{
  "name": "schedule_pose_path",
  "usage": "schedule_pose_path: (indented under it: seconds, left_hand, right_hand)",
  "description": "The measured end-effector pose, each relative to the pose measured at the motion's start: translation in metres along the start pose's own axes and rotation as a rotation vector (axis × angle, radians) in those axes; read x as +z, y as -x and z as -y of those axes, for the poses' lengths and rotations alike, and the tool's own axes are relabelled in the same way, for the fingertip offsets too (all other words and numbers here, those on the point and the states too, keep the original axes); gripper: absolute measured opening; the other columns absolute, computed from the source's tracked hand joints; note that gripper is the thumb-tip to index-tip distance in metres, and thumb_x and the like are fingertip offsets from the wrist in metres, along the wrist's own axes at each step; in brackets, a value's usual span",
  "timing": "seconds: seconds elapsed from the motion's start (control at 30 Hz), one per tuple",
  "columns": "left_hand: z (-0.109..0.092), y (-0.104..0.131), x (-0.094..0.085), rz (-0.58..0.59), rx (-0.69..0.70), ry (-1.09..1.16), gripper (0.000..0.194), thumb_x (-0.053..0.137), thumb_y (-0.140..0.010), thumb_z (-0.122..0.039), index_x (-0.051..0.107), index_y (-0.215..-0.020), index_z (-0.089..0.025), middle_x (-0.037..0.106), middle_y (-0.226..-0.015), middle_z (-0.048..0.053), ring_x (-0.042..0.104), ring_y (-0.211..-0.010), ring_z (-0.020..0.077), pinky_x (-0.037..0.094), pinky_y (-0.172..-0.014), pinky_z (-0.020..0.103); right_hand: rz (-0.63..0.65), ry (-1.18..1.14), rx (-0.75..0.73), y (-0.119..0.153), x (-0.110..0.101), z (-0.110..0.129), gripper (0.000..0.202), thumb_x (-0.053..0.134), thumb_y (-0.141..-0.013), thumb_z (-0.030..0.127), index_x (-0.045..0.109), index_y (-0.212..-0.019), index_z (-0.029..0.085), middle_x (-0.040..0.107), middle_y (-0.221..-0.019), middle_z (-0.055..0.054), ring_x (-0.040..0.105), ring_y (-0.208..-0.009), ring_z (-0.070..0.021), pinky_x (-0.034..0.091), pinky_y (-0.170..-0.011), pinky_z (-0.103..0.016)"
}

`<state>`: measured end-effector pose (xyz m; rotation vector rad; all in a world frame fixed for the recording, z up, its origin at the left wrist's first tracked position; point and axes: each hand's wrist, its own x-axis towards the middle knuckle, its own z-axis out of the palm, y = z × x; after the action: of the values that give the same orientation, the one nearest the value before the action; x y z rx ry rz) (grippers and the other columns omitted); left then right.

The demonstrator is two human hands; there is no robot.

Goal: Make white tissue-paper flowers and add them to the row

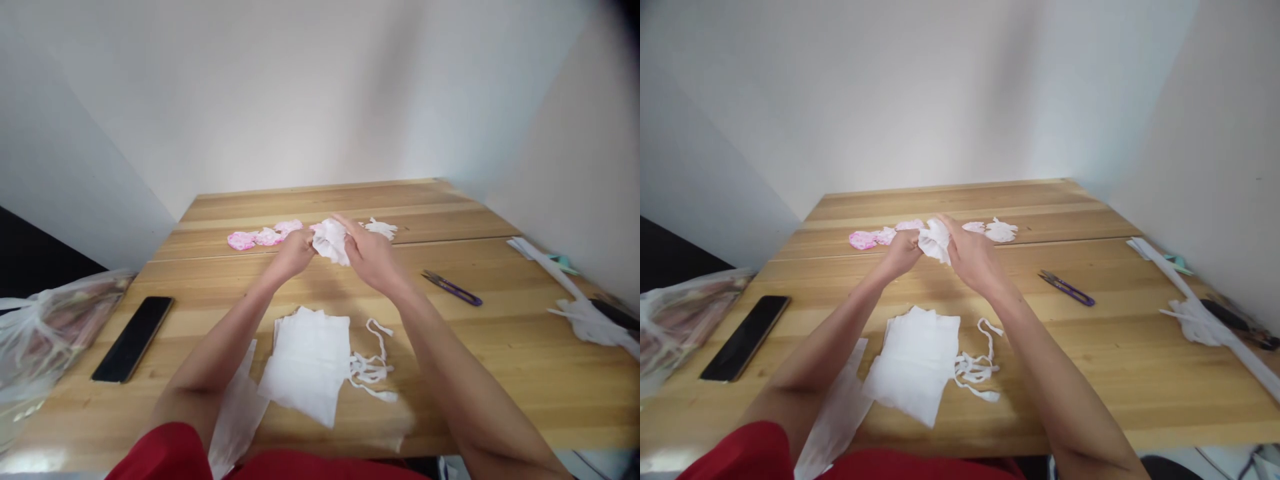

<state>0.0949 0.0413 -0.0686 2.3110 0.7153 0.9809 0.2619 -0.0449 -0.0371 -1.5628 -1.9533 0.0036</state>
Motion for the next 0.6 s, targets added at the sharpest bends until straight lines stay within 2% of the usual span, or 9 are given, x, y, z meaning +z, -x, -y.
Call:
schedule_pose_path:
  seconds: [0.13, 0.3, 0.4, 0.6]
  left_hand:
    - [0.016, 0.013, 0.015, 0.057, 0.052, -0.19, 0.023, 0.046, -0.078, -0.01, 0.056, -0.058, -0.015, 0.066, -0.07, 0.005, 0.057, -0.067, 0.0163, 0.04, -0.065, 0.026]
    - [0.031, 0.046, 0.034, 0.155, 0.146, -0.347, 0.02, 0.05, -0.077, -0.004, 0.063, -0.067, -0.016, 0.068, -0.077, 0.008, 0.061, -0.078, 0.02, 0.044, -0.078, 0.032]
    - [0.037, 0.06, 0.043, 0.207, 0.159, -0.463, 0.022, 0.049, -0.075, 0.0, 0.065, -0.071, -0.015, 0.069, -0.079, 0.009, 0.061, -0.083, 0.0217, 0.045, -0.083, 0.035]
    - [0.042, 0.071, 0.052, 0.2, 0.1, -0.499, 0.027, 0.048, -0.076, 0.0, 0.068, -0.087, -0.014, 0.069, -0.092, 0.011, 0.061, -0.092, 0.0232, 0.046, -0.088, 0.037]
  right_hand:
    - [0.096, 0.115, 0.02, 0.013, 0.012, -0.007, 0.058, 0.035, -0.091, 0.017, 0.039, -0.148, 0.016, 0.076, -0.092, -0.011, 0.068, -0.071, -0.0242, 0.045, -0.062, -0.031]
    - [0.221, 0.157, 0.024, 0.039, 0.032, -0.015, 0.06, 0.035, -0.091, 0.017, 0.033, -0.151, 0.015, 0.072, -0.073, -0.007, 0.063, -0.058, -0.021, 0.04, -0.055, -0.027]
    - [0.19, 0.127, -0.006, 0.051, 0.046, -0.019, 0.06, 0.036, -0.089, 0.016, 0.037, -0.149, 0.016, 0.073, -0.075, -0.006, 0.062, -0.06, -0.0201, 0.041, -0.056, -0.027]
    - [0.026, 0.084, -0.03, 0.069, 0.073, -0.026, 0.055, 0.033, -0.093, 0.019, 0.038, -0.148, 0.015, 0.075, -0.093, -0.01, 0.067, -0.071, -0.0211, 0.048, -0.064, -0.029]
